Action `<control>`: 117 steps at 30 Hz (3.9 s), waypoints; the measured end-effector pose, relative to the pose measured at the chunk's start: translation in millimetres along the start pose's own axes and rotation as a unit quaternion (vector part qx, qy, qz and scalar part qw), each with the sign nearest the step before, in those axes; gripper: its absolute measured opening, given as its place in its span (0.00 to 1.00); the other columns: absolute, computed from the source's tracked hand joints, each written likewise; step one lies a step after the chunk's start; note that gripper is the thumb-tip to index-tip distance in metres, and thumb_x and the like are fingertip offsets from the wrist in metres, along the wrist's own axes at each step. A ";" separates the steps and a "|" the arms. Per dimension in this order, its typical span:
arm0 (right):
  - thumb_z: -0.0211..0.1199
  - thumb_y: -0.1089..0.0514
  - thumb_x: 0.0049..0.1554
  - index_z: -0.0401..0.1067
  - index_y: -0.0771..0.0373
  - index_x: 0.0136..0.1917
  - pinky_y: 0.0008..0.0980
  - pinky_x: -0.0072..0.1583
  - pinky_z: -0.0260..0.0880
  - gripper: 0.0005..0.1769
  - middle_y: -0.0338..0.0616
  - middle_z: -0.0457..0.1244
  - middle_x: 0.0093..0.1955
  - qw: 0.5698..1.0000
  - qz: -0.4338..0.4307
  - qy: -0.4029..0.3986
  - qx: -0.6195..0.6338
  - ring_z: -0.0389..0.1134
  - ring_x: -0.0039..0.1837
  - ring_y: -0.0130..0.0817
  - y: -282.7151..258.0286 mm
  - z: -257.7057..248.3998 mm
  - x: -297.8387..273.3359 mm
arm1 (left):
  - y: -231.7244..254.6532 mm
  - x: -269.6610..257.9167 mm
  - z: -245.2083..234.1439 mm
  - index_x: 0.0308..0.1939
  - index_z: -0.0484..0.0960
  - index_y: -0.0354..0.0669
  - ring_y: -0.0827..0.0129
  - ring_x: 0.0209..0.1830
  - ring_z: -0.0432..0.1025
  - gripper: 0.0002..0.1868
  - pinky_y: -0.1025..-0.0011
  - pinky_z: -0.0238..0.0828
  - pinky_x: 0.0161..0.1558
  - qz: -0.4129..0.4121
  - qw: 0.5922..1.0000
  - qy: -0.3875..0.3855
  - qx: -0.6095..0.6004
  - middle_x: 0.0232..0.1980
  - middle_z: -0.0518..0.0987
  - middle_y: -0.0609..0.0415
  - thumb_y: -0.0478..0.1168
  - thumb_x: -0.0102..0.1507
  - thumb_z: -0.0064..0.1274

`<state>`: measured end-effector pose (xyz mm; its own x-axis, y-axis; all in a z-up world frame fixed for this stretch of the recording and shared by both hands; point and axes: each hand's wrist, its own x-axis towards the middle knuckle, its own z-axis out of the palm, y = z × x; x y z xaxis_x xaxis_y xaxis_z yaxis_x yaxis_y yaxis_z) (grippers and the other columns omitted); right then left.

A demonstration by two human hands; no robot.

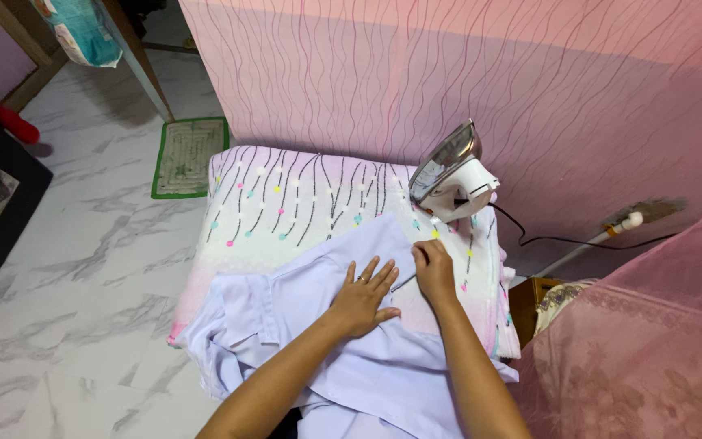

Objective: The person irons a light purple shirt on a padded surface. They repeatedly smooth the fabric, move the iron across the body, sleeves, and collar, and reposition the shirt to reach different areas. The shirt remains on the ironing surface throughout the clip.

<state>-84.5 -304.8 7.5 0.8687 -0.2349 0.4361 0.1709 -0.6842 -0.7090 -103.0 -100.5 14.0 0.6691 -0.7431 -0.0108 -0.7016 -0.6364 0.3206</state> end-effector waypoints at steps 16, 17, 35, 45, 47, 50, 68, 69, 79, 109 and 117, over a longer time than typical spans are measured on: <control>0.66 0.64 0.52 0.51 0.50 0.76 0.43 0.57 0.76 0.43 0.40 0.54 0.73 0.903 0.352 0.111 0.223 0.62 0.64 0.39 -15.3 -69.3 53.3 | -71.2 -27.0 -29.6 0.61 0.79 0.47 0.52 0.79 0.56 0.25 0.50 0.50 0.76 -0.101 0.955 0.221 -0.170 0.79 0.62 0.49 0.44 0.59 0.59; 0.69 0.64 0.53 0.54 0.53 0.75 0.41 0.59 0.75 0.42 0.44 0.58 0.71 0.915 0.313 0.094 0.239 0.64 0.65 0.39 -11.1 -72.9 65.6 | -80.4 -34.9 -37.5 0.60 0.80 0.46 0.50 0.77 0.57 0.24 0.50 0.50 0.74 -0.124 0.951 0.234 -0.161 0.77 0.63 0.47 0.44 0.60 0.59; 0.75 0.42 0.47 0.72 0.34 0.68 0.41 0.60 0.69 0.35 0.30 0.68 0.65 0.931 0.049 -0.356 -0.063 0.72 0.57 0.31 -82.7 -101.8 89.2 | -118.5 -75.9 -52.3 0.55 0.82 0.47 0.55 0.61 0.69 0.21 0.54 0.62 0.60 -0.286 0.929 0.204 -0.115 0.59 0.78 0.51 0.45 0.58 0.60; 0.73 0.36 0.45 0.72 0.30 0.68 0.35 0.56 0.70 0.37 0.47 0.74 0.51 0.905 0.055 -0.399 -0.134 0.75 0.51 0.38 -138.2 -21.6 102.1 | -172.8 -70.9 -39.8 0.40 0.87 0.42 0.57 0.39 0.79 0.20 0.62 0.74 0.47 -0.336 0.898 0.052 -0.278 0.37 0.86 0.46 0.56 0.57 0.63; 0.71 0.36 0.46 0.71 0.33 0.70 0.36 0.57 0.71 0.38 0.52 0.75 0.48 0.908 0.107 -0.385 -0.127 0.76 0.50 0.40 -148.9 11.9 106.7 | -179.3 -71.9 -30.9 0.41 0.87 0.42 0.57 0.40 0.77 0.22 0.62 0.72 0.47 -0.325 0.910 0.047 -0.254 0.38 0.85 0.45 0.56 0.57 0.64; 0.74 0.36 0.47 0.72 0.40 0.69 0.37 0.57 0.69 0.37 0.48 0.72 0.54 0.941 0.063 -0.316 -0.105 0.73 0.53 0.38 -160.0 52.6 116.3 | -190.9 -71.2 -26.6 0.43 0.86 0.40 0.59 0.41 0.76 0.25 0.65 0.70 0.46 -0.292 0.931 0.076 -0.205 0.40 0.83 0.45 0.55 0.53 0.70; 0.71 0.32 0.46 0.71 0.29 0.70 0.40 0.54 0.71 0.37 0.48 0.72 0.44 0.893 -0.014 -0.411 -0.182 0.73 0.47 0.42 -125.1 -32.8 68.1 | -193.2 -99.8 -55.3 0.31 0.83 0.38 0.79 0.25 0.65 0.13 0.73 0.64 0.31 -0.223 0.875 0.052 -0.426 0.24 0.74 0.64 0.43 0.54 0.68; 0.70 0.32 0.46 0.70 0.29 0.70 0.40 0.53 0.71 0.37 0.48 0.72 0.42 0.896 0.003 -0.404 -0.182 0.74 0.46 0.42 -131.9 -25.2 69.3 | -194.9 -100.9 -52.9 0.30 0.83 0.38 0.80 0.25 0.63 0.13 0.74 0.62 0.30 -0.213 0.874 0.052 -0.434 0.24 0.73 0.65 0.43 0.55 0.67; 0.68 0.32 0.52 0.72 0.45 0.69 0.43 0.49 0.71 0.35 0.49 0.72 0.42 0.953 -0.059 -0.247 -0.167 0.73 0.48 0.44 -169.6 75.1 101.0 | -203.7 -96.8 -24.6 0.19 0.72 0.42 0.80 0.21 0.53 0.22 0.71 0.50 0.24 -0.250 0.869 0.140 -0.403 0.18 0.62 0.66 0.47 0.62 0.61; 0.71 0.35 0.50 0.71 0.42 0.70 0.41 0.52 0.70 0.37 0.51 0.72 0.38 0.938 -0.002 -0.321 -0.131 0.73 0.44 0.43 -177.3 61.3 101.9 | -193.5 -100.8 -21.5 0.20 0.70 0.38 0.80 0.23 0.54 0.21 0.71 0.54 0.26 -0.238 0.872 0.197 -0.379 0.19 0.62 0.62 0.45 0.60 0.62; 0.74 0.39 0.46 0.69 0.30 0.70 0.36 0.46 0.70 0.38 0.44 0.72 0.43 0.878 -0.037 -0.459 -0.133 0.72 0.37 0.36 -136.2 -48.8 65.7 | -189.8 -102.2 -22.9 0.19 0.68 0.38 0.79 0.23 0.53 0.21 0.70 0.51 0.25 -0.249 0.858 0.184 -0.409 0.19 0.60 0.63 0.43 0.60 0.61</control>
<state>-73.4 -260.7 159.8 0.8894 0.3880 -0.2419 0.2332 -0.8399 -0.4900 -32.6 101.0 -24.0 0.9738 -0.2097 -0.0883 0.0004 -0.3865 0.9223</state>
